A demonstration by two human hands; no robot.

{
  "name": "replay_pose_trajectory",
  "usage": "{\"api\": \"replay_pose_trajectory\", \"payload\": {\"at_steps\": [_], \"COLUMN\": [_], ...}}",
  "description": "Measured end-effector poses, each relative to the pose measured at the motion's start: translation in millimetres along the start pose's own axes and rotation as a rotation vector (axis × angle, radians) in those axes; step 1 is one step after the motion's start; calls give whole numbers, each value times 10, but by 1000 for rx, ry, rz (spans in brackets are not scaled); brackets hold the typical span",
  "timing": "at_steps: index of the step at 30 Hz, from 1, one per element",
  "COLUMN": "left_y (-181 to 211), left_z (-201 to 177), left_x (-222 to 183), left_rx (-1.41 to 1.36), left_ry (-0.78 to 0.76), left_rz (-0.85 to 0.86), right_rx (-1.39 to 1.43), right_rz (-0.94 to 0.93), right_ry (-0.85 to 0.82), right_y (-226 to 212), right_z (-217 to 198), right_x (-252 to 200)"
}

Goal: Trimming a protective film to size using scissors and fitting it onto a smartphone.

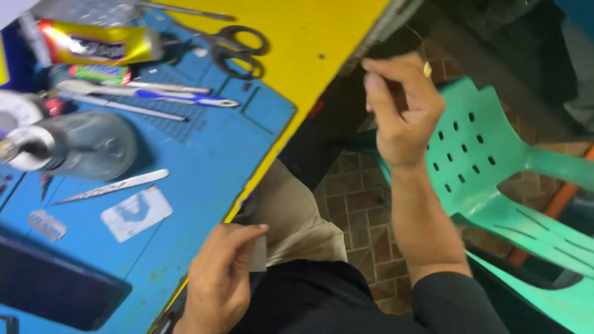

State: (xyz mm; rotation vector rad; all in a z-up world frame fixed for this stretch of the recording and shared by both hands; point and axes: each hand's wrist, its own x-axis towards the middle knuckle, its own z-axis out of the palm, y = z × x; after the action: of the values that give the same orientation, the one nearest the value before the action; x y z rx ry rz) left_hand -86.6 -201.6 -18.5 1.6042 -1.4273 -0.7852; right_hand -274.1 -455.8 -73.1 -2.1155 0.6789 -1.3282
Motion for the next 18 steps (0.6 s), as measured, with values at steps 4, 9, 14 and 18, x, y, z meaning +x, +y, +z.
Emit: {"api": "replay_pose_trajectory", "payload": {"at_steps": [4,9,14,18], "left_y": [108,137,-91,-738], "left_z": [121,393,717,524], "left_x": [341,739,1165,1413], "left_rx": [80,244,362,458], "left_ry": [102,173,321,205], "left_rz": [-67,-166,-66,-68], "right_rx": [-271,-1213,-1062,-1054], "right_rz": [337,205,550,1132], "right_ry": [-155,-981,-974,-1033], "right_y": [1182,2393,2214,2620], "right_z": [-257,-384,-519,-777], "right_x": [-1137,-2587,-3078,-3484]}}
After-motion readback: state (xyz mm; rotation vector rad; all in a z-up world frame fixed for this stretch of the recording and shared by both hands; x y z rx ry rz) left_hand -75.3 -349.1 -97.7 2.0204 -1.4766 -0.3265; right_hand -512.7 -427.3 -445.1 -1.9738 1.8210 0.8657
